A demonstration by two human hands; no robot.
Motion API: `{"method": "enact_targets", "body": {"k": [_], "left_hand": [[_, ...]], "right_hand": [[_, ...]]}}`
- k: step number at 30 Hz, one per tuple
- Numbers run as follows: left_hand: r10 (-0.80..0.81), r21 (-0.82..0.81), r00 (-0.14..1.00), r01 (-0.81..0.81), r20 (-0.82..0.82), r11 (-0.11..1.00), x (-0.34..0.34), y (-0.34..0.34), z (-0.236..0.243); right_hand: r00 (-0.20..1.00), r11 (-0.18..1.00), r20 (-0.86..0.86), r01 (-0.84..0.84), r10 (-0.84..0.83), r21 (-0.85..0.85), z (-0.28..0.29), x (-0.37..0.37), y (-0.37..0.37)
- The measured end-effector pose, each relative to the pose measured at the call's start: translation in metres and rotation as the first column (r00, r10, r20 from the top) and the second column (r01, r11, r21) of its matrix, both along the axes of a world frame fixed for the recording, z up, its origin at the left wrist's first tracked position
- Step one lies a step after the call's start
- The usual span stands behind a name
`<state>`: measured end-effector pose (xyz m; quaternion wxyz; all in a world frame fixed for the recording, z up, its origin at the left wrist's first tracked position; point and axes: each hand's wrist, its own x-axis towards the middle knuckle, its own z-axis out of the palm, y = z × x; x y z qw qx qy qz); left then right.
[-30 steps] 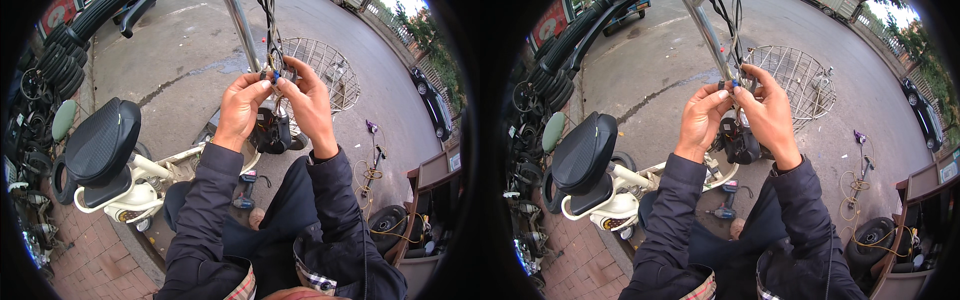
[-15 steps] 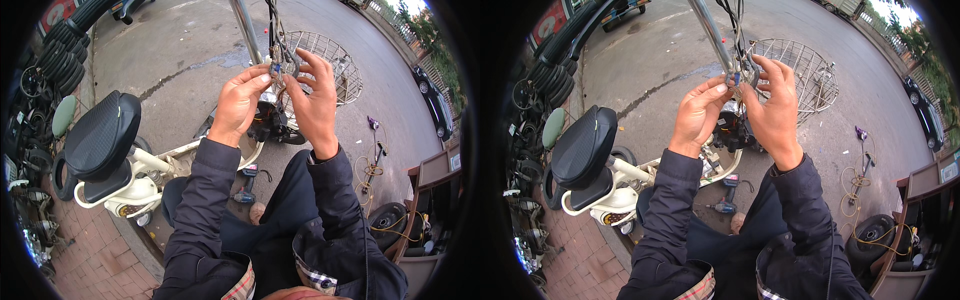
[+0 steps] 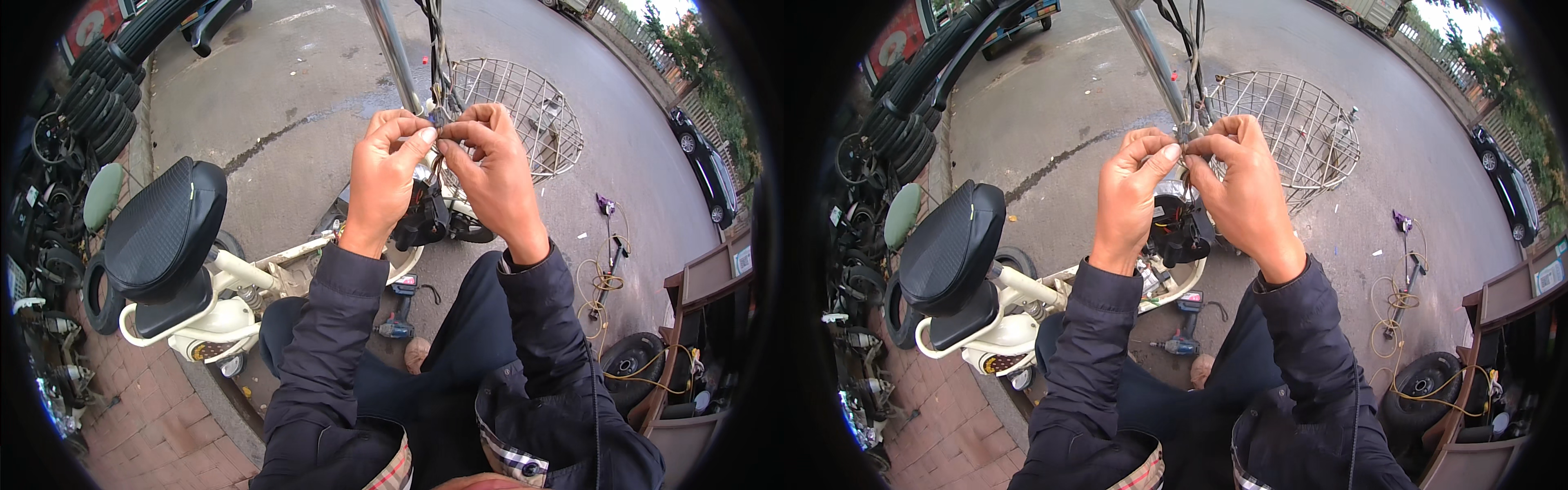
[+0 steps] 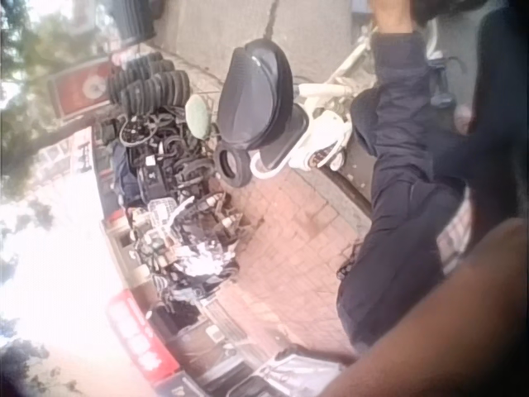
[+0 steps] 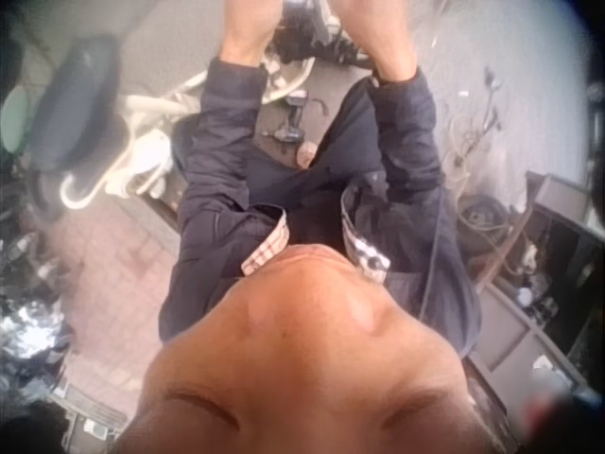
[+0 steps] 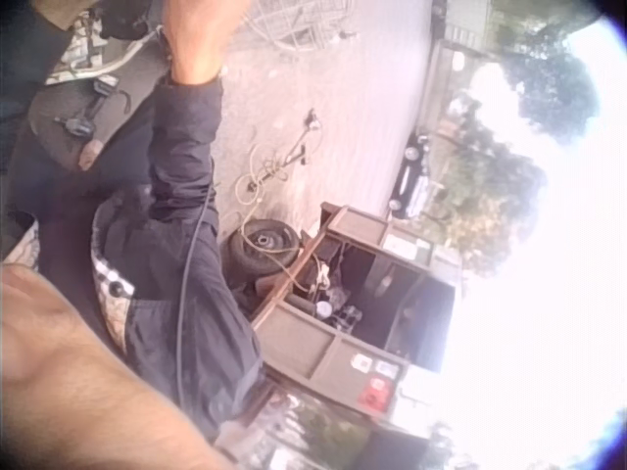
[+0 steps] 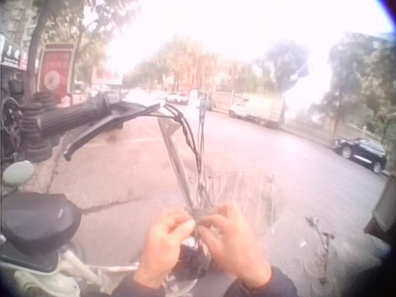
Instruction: The person sits on the ground and repairs the wiring of an electric scooter. They strip wire ends, connect wires to a control unit, and secure the connections with electrical tape.
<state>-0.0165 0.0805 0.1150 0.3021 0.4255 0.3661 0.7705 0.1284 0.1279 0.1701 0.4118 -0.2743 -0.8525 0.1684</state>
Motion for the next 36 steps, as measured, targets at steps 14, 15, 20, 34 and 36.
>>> {"method": "enact_targets", "body": {"k": [14, 15, 20, 34, 36], "left_hand": [[-0.09, -0.053, 0.996, 0.088, -0.022, 0.995, 0.005, -0.005, 0.002], [-0.081, -0.057, 0.996, 0.079, -0.039, 0.995, 0.006, -0.006, 0.003], [0.084, -0.03, 0.962, -0.095, -0.258, 0.995, 0.014, -0.011, 0.004], [0.127, -0.055, 0.955, -0.147, -0.268, 0.988, 0.016, -0.008, 0.004], [0.014, -0.099, 0.989, -0.029, -0.15, 0.995, 0.012, -0.009, 0.002]], "right_hand": [[0.963, 0.917, -0.243, -0.198, 0.116, -0.347, -0.011, 0.016, 0.001], [0.957, 0.919, -0.263, -0.211, 0.125, -0.332, -0.012, 0.015, 0.002], [0.966, 0.938, -0.242, -0.169, 0.096, -0.301, -0.012, 0.017, 0.001], [0.994, 0.915, 0.032, -0.083, 0.104, -0.395, 0.036, -0.003, 0.023], [0.995, 0.817, -0.004, -0.081, 0.096, -0.571, 0.037, -0.005, 0.031]]}}
